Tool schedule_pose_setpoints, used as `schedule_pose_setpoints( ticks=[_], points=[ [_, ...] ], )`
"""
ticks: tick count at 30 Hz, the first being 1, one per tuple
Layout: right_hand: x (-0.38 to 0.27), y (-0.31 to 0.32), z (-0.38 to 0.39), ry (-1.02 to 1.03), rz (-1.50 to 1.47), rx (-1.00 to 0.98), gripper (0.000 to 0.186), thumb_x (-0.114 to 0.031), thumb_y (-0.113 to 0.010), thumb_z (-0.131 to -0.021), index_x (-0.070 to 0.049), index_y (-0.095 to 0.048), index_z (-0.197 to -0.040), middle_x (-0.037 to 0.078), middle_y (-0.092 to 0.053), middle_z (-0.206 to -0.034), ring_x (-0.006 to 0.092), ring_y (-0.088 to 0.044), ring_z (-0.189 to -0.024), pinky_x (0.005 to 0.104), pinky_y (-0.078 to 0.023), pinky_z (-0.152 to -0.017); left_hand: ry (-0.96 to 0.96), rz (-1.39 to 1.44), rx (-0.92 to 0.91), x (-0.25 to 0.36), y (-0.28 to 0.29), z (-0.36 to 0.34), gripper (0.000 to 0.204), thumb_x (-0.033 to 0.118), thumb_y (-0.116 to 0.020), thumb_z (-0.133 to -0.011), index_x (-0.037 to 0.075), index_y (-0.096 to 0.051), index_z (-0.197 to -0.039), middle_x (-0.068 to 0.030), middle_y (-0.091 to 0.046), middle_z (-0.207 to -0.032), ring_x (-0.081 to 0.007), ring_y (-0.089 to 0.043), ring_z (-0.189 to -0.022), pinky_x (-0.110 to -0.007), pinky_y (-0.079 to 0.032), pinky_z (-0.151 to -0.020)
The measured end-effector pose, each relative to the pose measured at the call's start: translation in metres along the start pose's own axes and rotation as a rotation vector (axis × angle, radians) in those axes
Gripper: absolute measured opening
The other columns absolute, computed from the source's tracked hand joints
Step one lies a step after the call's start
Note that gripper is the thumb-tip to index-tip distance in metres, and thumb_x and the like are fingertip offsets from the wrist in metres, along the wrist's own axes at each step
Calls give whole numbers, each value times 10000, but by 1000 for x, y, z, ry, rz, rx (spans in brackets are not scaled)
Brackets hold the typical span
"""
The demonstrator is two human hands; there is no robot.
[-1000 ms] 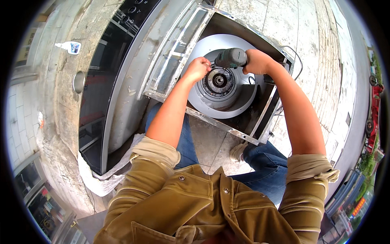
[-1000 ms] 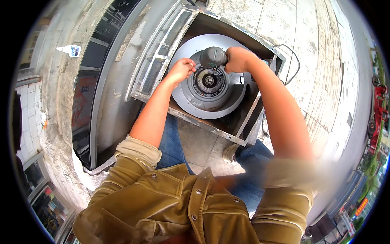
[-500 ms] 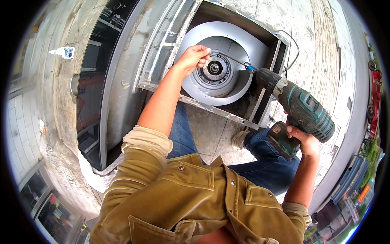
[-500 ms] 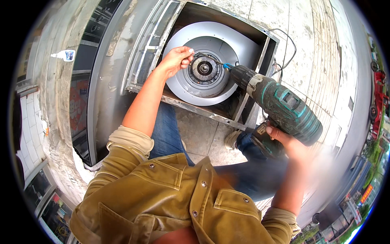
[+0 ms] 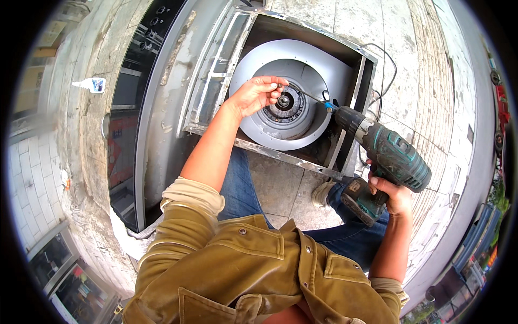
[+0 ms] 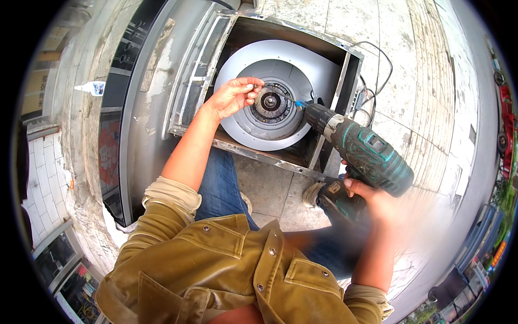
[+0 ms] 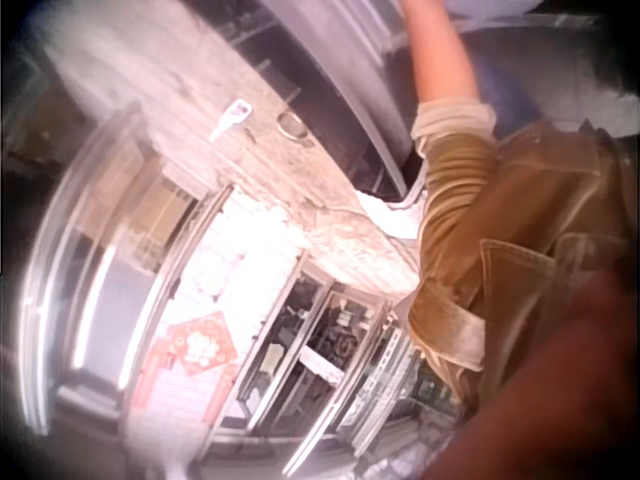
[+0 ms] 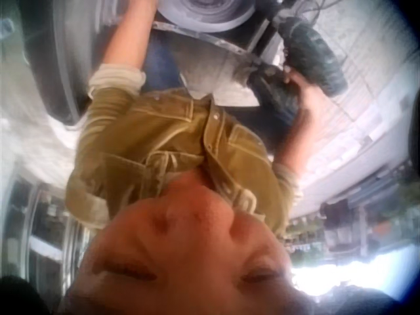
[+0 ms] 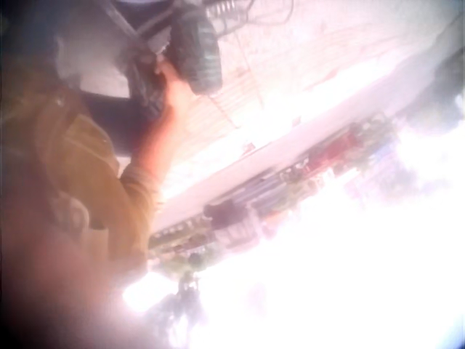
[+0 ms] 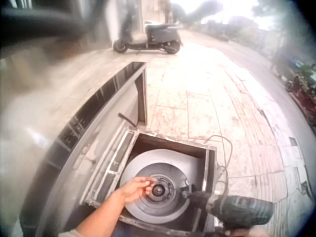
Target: The person cleans a metal scraper with a red cloth and then uses a power drill to tighten screws on a disassembled range hood fan unit. The person also handles a metal filter and a white cloth during the process.
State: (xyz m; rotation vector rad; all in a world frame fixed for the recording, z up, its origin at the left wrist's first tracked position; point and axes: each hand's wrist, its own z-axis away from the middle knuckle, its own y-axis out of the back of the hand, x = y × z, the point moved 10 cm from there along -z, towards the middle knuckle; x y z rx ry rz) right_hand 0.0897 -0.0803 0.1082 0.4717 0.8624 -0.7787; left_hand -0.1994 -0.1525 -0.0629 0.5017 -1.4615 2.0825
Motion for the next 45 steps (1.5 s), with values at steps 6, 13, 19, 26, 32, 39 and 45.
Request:
schedule_pose_setpoints(
  ticks=[6, 13, 19, 26, 32, 39, 45],
  points=[
    [6, -3, 1, -27, 16, -36, 403, -11, -648, -621, 27, -575, -1016, 66, -546, -688, 141, -474, -530, 241, -378, -515, 19, -25, -26, -1, -14, 2, 254, 95, -522, -883, -25, -567, -1102, -27, -535, -817, -80, -488, -700, -202, -428, -624],
    [11, -6, 1, -71, 27, -78, 371, -15, -649, -655, 5, -587, -1020, 44, -545, -706, 123, -484, -560, 236, -384, -541, 7, -42, -64, 2, -18, 3, 250, 102, -520, -889, -29, -562, -1097, -27, -532, -809, -79, -480, -693, -200, -416, -611],
    [7, -8, 1, -66, 69, -106, 363, -8, -655, -686, -17, -588, -1042, 22, -550, -730, 110, -489, -591, 234, -393, -565, 19, 23, -56, -6, -13, -6, 268, 121, -523, -896, -20, -542, -1124, -29, -530, -806, -78, -464, -680, -201, -408, -593],
    [-14, -10, -7, 24, 220, -14, 352, -10, -642, -649, -1, -598, -998, 35, -551, -694, 119, -476, -551, 238, -379, -530, 131, -64, 182, -15, 17, -3, 352, 275, -531, -910, 15, -510, -1147, -25, -518, -781, -76, -432, -644, -200, -372, -545],
    [-60, -36, -37, 134, 830, -188, 236, -47, -664, -698, -19, -617, -927, 59, -629, -788, 201, -591, -704, 325, -479, -693, -169, -1254, 731, 40, 42, 21, 343, 398, -515, -871, 83, -633, -937, -142, -653, -914, -310, -619, -866, -388, -474, -750],
    [-62, -140, -80, 310, 1557, -615, 205, -135, -646, -645, -55, -653, -834, 177, -637, -799, 339, -610, -797, 390, -495, -706, -241, -1559, 691, 49, 24, 28, 268, 313, -479, -892, 82, -601, -951, -127, -649, -889, -316, -611, -847, -411, -474, -725],
    [-34, -186, -103, 470, 1882, -904, 231, -129, -633, -609, -90, -668, -834, 157, -636, -760, 328, -614, -759, 395, -495, -675, -299, -1596, 677, 48, 28, 24, 259, 302, -463, -897, 90, -604, -942, -123, -645, -876, -312, -606, -843, -423, -469, -733]
  ],
)
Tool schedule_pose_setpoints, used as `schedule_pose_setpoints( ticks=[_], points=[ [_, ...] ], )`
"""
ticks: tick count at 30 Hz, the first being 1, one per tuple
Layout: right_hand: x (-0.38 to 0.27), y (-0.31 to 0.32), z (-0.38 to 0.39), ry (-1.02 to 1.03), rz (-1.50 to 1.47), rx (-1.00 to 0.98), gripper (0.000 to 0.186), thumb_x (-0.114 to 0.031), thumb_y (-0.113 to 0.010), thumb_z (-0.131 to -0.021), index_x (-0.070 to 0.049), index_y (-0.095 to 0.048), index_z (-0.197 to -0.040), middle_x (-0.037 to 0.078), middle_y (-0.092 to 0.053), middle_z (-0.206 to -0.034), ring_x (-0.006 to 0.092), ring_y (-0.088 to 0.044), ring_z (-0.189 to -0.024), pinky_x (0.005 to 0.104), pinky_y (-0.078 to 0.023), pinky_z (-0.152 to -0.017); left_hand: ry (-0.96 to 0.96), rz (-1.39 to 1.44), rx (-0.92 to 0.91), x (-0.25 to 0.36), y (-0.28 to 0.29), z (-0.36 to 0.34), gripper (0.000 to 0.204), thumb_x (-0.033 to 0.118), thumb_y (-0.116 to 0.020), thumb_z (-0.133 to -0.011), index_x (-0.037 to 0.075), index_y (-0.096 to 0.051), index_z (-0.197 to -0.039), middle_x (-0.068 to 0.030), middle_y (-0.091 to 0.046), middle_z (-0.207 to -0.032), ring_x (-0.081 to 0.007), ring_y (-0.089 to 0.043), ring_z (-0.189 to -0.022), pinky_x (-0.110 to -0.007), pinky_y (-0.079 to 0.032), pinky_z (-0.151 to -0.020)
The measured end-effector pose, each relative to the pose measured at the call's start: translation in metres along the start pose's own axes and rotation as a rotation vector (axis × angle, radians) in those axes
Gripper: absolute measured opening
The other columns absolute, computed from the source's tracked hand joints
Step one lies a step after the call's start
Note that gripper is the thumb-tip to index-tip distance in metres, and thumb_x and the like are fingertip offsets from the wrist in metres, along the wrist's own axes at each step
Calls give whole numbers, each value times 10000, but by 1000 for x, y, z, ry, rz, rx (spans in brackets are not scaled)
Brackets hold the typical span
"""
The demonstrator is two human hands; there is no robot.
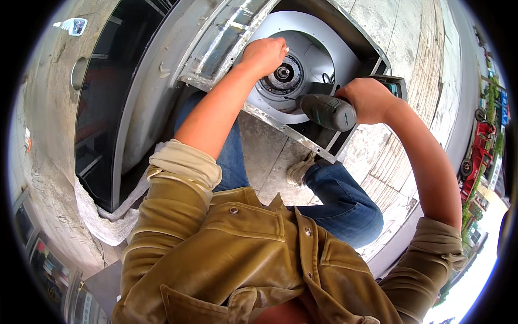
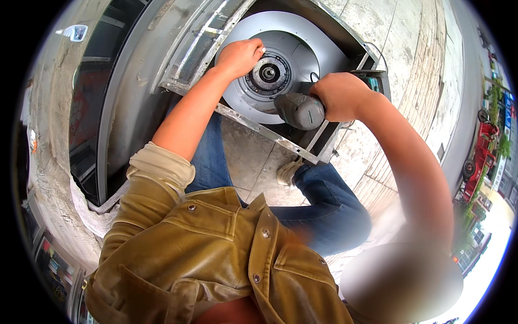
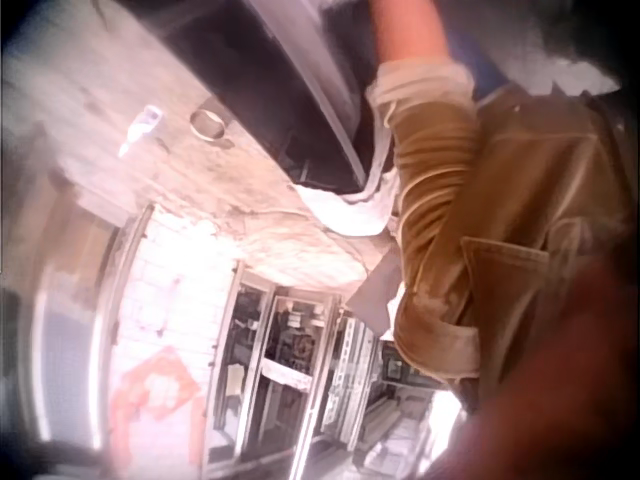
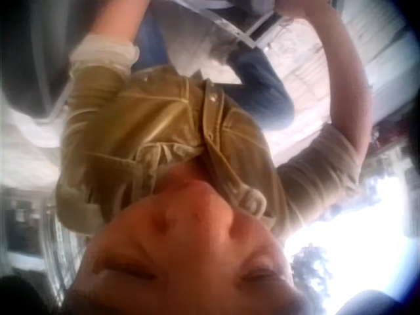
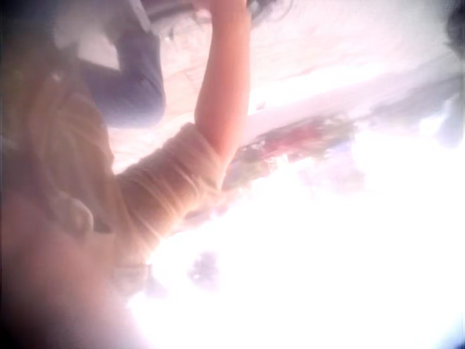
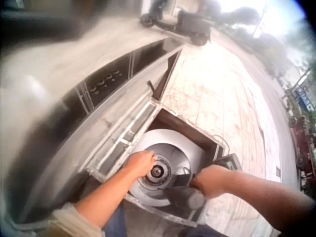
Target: The person cleans a metal scraper with a red cloth and then uses a power drill to tighten screws on a disassembled range hood fan unit. The person also handles a metal filter and a white cloth during the process.
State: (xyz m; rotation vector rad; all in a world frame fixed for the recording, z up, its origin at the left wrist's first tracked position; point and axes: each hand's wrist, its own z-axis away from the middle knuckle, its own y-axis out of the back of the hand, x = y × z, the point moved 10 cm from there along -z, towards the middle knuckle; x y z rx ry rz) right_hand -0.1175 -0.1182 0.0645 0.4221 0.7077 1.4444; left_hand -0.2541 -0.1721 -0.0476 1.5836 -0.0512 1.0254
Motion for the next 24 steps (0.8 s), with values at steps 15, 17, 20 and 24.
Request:
schedule_pose_setpoints(
  ticks=[15, 17, 20, 24],
  points=[
    [4, -18, -56, 83, 209, -127, 191, -107, -602, -635, -114, -651, -820, 119, -641, -750, 309, -620, -767, 403, -493, -679, -28, 34, 18, 3, 5, 3, 241, 256, -463, -891, 52, -591, -886, -135, -642, -818, -326, -614, -793, -445, -483, -696],
    [5, -19, -57, 80, 226, -121, 186, -115, -603, -638, -117, -651, -818, 118, -640, -747, 308, -619, -768, 405, -493, -678, -1, 27, -20, 1, 0, 2, 232, 267, -467, -892, 75, -594, -916, -122, -640, -846, -320, -605, -819, -439, -474, -707],
    [9, -21, -59, 95, 209, -109, 179, -122, -606, -641, -120, -650, -815, 114, -640, -742, 305, -619, -767, 405, -492, -675, -4, 25, -2, 0, -2, 1, 230, 261, -467, -889, 71, -595, -916, -127, -640, -842, -323, -606, -817, -441, -477, -704],
    [11, -21, -60, 98, 194, -102, 211, -131, -614, -627, -123, -656, -834, 125, -637, -738, 312, -616, -753, 402, -490, -665, 1, 19, -15, 0, -2, 1, 227, 253, -466, -886, 70, -595, -920, -130, -640, -842, -324, -607, -816, -443, -478, -703]
  ],
)
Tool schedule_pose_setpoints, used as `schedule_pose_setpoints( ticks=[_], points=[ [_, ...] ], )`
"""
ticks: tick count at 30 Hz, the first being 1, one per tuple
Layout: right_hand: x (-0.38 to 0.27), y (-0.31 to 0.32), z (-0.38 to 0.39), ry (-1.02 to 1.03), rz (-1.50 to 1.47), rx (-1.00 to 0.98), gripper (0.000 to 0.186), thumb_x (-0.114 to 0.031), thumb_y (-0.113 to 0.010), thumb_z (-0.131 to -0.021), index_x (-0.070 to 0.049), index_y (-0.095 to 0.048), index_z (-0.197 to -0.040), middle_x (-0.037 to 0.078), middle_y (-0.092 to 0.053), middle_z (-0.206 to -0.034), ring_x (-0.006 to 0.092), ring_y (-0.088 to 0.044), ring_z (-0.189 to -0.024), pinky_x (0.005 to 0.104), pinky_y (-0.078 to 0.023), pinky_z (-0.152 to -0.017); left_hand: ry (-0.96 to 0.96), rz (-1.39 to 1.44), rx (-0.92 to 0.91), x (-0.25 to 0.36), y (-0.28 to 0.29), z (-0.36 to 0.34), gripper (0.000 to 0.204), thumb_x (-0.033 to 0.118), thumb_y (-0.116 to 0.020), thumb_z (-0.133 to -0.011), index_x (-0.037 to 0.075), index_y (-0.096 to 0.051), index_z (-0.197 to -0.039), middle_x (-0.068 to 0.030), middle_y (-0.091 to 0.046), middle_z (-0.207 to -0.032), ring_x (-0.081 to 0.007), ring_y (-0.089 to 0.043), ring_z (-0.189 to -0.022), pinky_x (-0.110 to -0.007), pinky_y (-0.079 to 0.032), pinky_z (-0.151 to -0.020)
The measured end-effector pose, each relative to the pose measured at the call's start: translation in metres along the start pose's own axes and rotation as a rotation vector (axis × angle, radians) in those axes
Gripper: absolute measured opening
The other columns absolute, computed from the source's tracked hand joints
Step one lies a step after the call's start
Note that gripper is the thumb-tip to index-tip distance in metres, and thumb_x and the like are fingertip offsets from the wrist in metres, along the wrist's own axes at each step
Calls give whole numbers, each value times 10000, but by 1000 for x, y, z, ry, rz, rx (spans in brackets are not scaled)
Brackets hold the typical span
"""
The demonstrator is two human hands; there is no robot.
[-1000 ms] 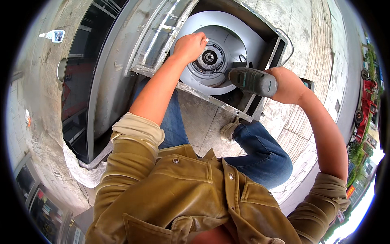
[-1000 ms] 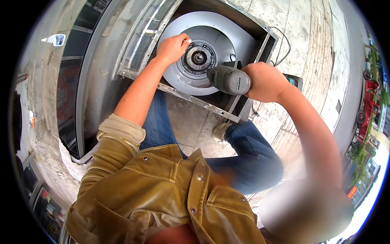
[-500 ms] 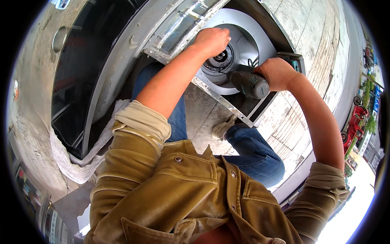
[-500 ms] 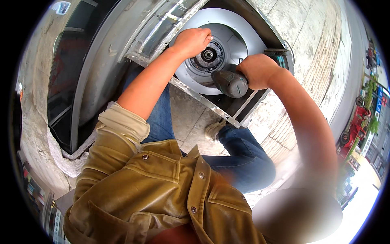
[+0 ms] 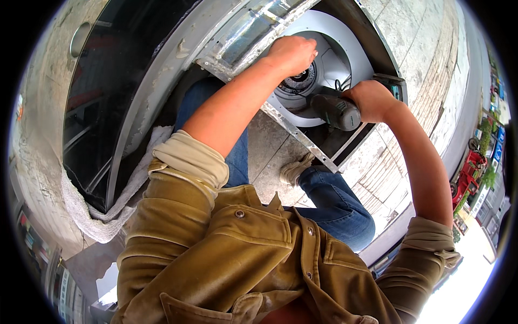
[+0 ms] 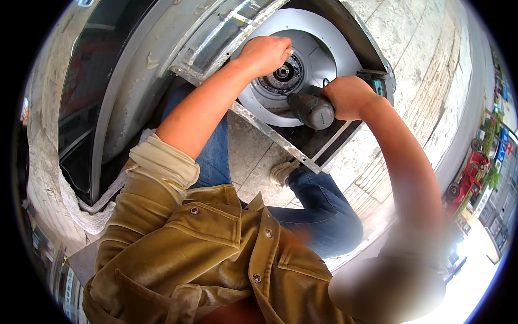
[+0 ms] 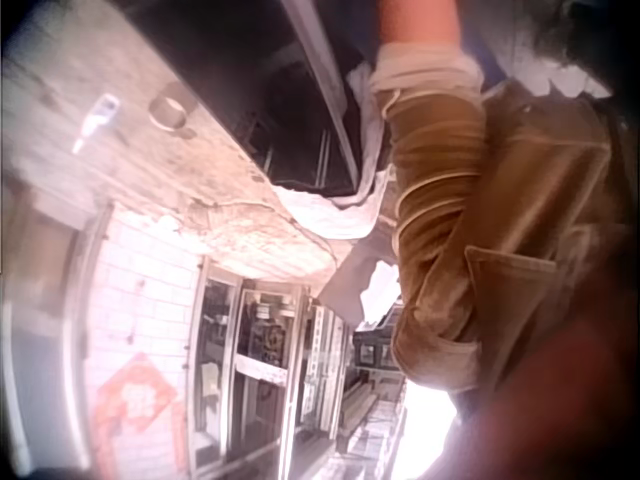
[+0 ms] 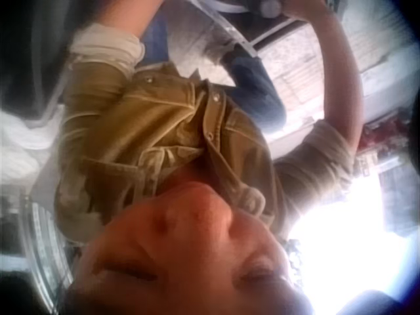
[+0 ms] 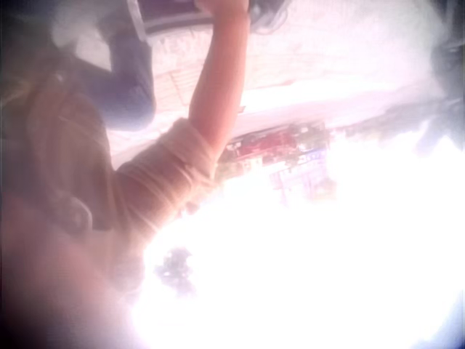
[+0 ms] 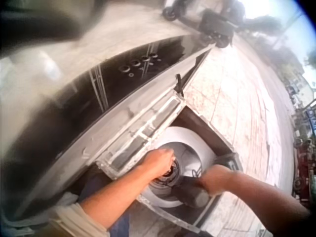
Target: The person cleans a metal scraper with a red cloth and then uses a power drill to tighten screws on a disassembled range hood fan unit. The person also handles a metal filter and a white cloth during the process.
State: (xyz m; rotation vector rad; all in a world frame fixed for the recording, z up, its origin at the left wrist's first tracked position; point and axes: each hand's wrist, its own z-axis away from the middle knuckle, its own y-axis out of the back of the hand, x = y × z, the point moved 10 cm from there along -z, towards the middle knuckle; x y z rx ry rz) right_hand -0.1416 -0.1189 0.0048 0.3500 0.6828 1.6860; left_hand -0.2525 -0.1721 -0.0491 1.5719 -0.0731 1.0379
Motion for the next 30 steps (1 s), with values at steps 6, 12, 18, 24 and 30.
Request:
schedule_pose_setpoints(
  ticks=[6, 12, 18, 24, 30],
  points=[
    [1, 0, -3, -23, 9, -17, 182, -122, -598, -652, -130, -657, -823, 110, -645, -757, 302, -621, -773, 397, -497, -684, 0, 8, -2, -1, -1, 1, 224, 251, -472, -882, 67, -595, -912, -134, -641, -842, -326, -608, -814, -444, -478, -703],
    [1, 2, -5, -43, -3, -36, 187, -115, -594, -656, -131, -660, -831, 111, -649, -770, 301, -623, -780, 394, -499, -690, -1, 9, -5, 1, 0, 0, 223, 253, -478, -880, 63, -593, -898, -140, -641, -828, -331, -608, -806, -444, -479, -705],
    [6, 0, -11, -64, 25, -57, 196, -105, -592, -651, -129, -662, -833, 116, -649, -777, 300, -624, -791, 394, -500, -701, -19, 16, -4, 2, 1, 1, 228, 232, -482, -879, 42, -605, -901, -146, -647, -822, -333, -621, -793, -445, -489, -691],
    [6, -2, -15, -37, 11, -29, 207, -123, -603, -639, -126, -665, -837, 129, -643, -760, 312, -619, -766, 398, -496, -685, -6, 4, -36, 3, -1, 1, 230, 233, -488, -874, 40, -611, -898, -149, -649, -833, -332, -623, -802, -445, -493, -696],
    [7, -2, -11, -8, -13, 19, 231, -186, -628, -632, -122, -671, -849, 154, -627, -716, 334, -608, -713, 400, -489, -648, 7, -11, -50, -1, -2, 2, 232, 233, -493, -870, 38, -614, -904, -152, -651, -839, -332, -625, -806, -440, -496, -701]
  ],
)
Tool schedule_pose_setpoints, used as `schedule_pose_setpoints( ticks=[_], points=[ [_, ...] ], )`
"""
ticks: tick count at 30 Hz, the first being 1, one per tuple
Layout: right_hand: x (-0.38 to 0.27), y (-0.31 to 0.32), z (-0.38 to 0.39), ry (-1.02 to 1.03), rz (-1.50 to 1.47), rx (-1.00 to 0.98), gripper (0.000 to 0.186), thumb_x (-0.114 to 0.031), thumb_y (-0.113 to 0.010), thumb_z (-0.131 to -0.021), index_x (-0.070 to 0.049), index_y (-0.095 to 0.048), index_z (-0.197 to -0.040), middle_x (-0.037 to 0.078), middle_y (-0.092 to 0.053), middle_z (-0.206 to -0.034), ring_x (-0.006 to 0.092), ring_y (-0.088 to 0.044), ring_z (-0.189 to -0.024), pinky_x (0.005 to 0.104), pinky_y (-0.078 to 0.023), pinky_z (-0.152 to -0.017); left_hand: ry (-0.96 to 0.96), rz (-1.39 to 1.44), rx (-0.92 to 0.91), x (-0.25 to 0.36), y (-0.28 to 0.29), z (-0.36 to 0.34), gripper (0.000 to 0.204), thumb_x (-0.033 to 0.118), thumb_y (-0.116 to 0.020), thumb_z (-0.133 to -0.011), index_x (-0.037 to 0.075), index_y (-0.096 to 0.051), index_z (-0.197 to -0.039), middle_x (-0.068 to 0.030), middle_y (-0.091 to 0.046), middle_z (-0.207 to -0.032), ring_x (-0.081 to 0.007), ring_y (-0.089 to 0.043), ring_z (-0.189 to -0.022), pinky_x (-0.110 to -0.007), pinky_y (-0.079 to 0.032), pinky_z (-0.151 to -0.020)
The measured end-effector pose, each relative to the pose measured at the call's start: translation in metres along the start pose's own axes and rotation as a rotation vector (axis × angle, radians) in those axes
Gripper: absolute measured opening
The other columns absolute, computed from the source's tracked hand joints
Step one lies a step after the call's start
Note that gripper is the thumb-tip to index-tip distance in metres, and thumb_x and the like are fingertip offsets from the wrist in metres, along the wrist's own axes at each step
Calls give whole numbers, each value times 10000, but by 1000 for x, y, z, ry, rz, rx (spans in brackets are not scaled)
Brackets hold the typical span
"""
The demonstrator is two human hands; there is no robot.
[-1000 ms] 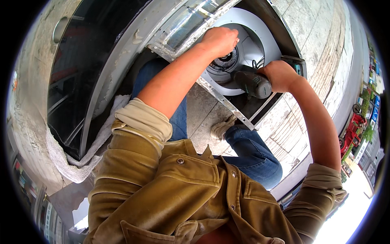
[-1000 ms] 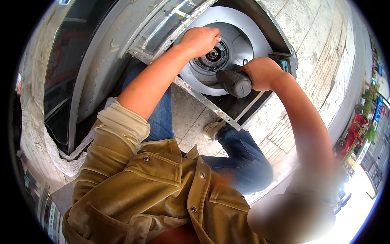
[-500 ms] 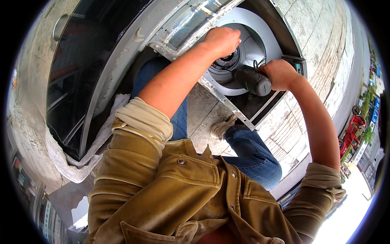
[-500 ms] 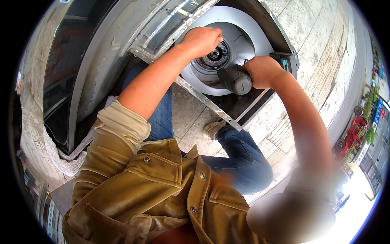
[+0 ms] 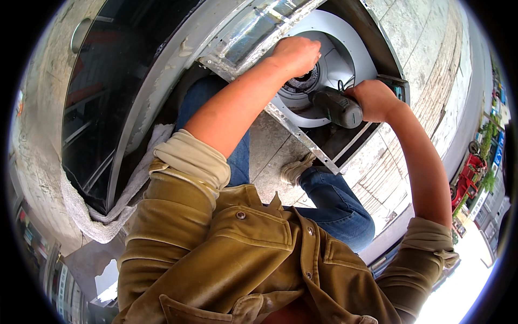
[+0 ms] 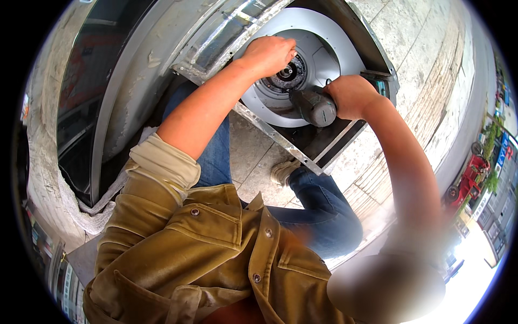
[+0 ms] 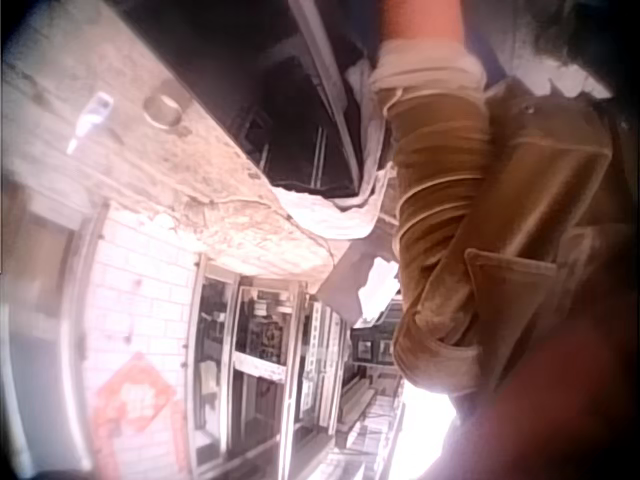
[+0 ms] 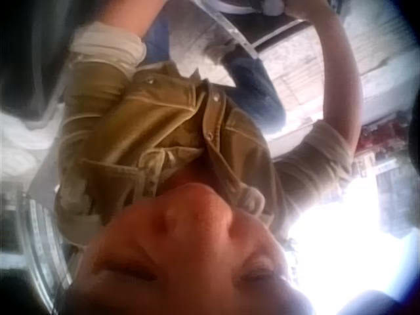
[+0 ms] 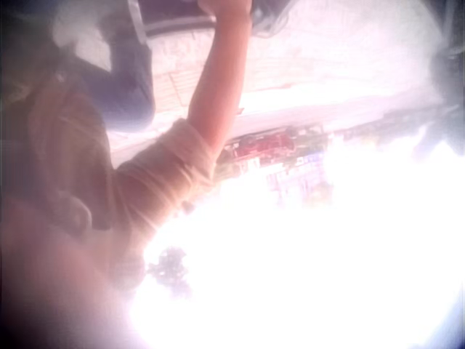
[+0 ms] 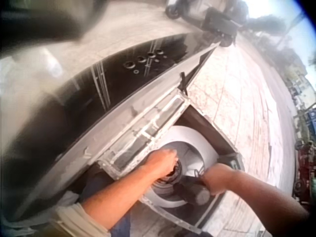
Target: The person cleans a metal scraper with a red cloth and then uses a power drill to tighten screws on a disassembled range hood fan unit. The person also handles a metal filter and a white cloth during the process.
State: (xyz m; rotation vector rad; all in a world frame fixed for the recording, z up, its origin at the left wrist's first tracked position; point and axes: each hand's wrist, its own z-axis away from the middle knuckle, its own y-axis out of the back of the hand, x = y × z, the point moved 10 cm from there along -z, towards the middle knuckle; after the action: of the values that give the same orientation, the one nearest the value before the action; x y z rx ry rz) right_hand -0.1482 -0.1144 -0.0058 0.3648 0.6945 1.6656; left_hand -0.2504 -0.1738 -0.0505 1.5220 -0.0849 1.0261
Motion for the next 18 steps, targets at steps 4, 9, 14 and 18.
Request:
schedule_pose_setpoints(
  ticks=[4, 9, 14, 18],
  points=[
    [-1, 0, 6, -6, 5, -2, 255, -183, -633, -623, -124, -672, -868, 157, -624, -715, 334, -607, -709, 401, -487, -647, -1, 15, 10, 1, -1, -1, 217, 234, -492, -870, 46, -598, -891, -149, -642, -830, -342, -613, -798, -451, -486, -694],
    [-11, 27, 48, -98, -44, 52, 250, -130, -621, -605, -101, -655, -851, 140, -625, -711, 325, -609, -744, 406, -483, -665, -53, -27, -64, 3, -15, -3, 175, 219, -514, -853, 83, -617, -889, -119, -642, -853, -326, -603, -831, -441, -479, -716],
    [-11, 53, 168, -328, -539, 598, 390, -158, -650, -603, -43, -634, -975, 169, -619, -803, 323, -591, -717, 351, -455, -643, -90, -98, -262, -6, -36, 11, 133, 186, -557, -818, 116, -661, -863, -93, -636, -856, -296, -606, -854, -412, -482, -738],
    [2, -42, 281, -757, -817, 1061, 370, -74, -667, -749, -40, -591, -1109, 64, -643, -922, 192, -611, -844, 318, -473, -770, -238, -179, -554, 40, -82, 14, 126, 163, -577, -786, 126, -678, -850, -96, -615, -884, -286, -615, -853, -407, -489, -747]
  ],
)
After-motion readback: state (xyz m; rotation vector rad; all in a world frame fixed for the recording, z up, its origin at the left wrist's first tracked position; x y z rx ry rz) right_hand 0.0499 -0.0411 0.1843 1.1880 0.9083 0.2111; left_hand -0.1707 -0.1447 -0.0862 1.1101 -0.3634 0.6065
